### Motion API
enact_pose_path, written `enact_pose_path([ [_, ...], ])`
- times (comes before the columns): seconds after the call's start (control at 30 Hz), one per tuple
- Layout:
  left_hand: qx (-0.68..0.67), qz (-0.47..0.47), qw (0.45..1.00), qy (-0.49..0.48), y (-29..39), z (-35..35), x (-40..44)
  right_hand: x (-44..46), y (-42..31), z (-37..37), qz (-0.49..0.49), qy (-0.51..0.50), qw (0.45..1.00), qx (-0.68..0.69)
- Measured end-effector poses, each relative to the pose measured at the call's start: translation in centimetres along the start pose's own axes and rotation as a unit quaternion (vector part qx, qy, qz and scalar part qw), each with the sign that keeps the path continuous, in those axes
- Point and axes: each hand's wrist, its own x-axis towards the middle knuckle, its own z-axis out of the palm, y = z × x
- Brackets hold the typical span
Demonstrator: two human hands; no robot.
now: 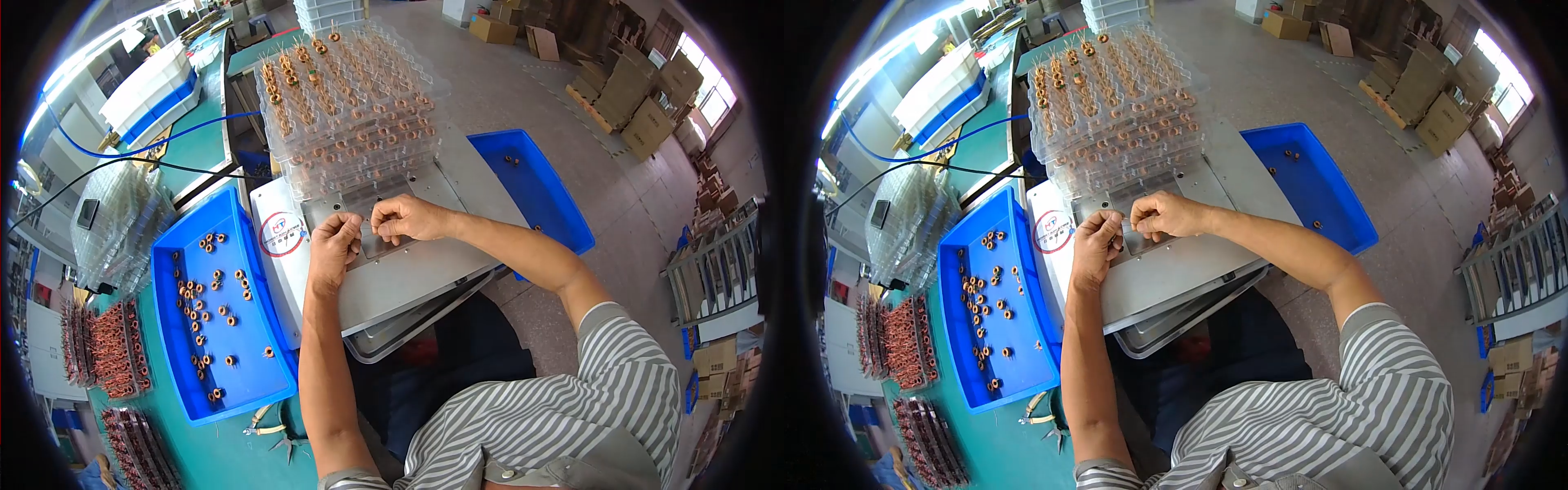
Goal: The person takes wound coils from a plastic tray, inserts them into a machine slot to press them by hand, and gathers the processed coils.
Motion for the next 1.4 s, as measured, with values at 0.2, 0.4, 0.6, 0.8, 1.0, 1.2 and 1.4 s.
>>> enact_pose_path([
  [0.2,0.023,0.015,0.999,0.019,0.3,0.1,0.2,-0.5,-2.0,-2.0,-0.008,0.103,0.987,-0.124],
  [0.4,-0.001,0.023,0.999,0.043,0.1,-0.2,1.1,0.5,-2.5,-4.0,-0.027,0.155,0.938,-0.309],
  [0.6,-0.008,0.018,0.998,0.054,0.2,-0.3,1.3,1.6,-1.6,-4.6,-0.032,0.1,0.921,-0.376],
  [0.8,-0.011,0.01,0.998,0.059,0.2,-0.3,1.3,1.5,-2.0,-4.8,-0.029,0.078,0.912,-0.402],
  [1.0,-0.01,0.016,0.998,0.056,0.2,-0.3,1.3,2.3,-0.3,-4.2,-0.016,0.048,0.916,-0.397],
  [1.2,-0.02,0.014,0.998,0.052,0.2,-0.4,1.3,3.0,1.6,-3.2,-0.045,0.013,0.895,-0.443],
  [1.4,-0.022,0.01,0.998,0.06,0.3,-0.2,1.3,2.8,2.4,-2.4,-0.077,0.029,0.888,-0.452],
])
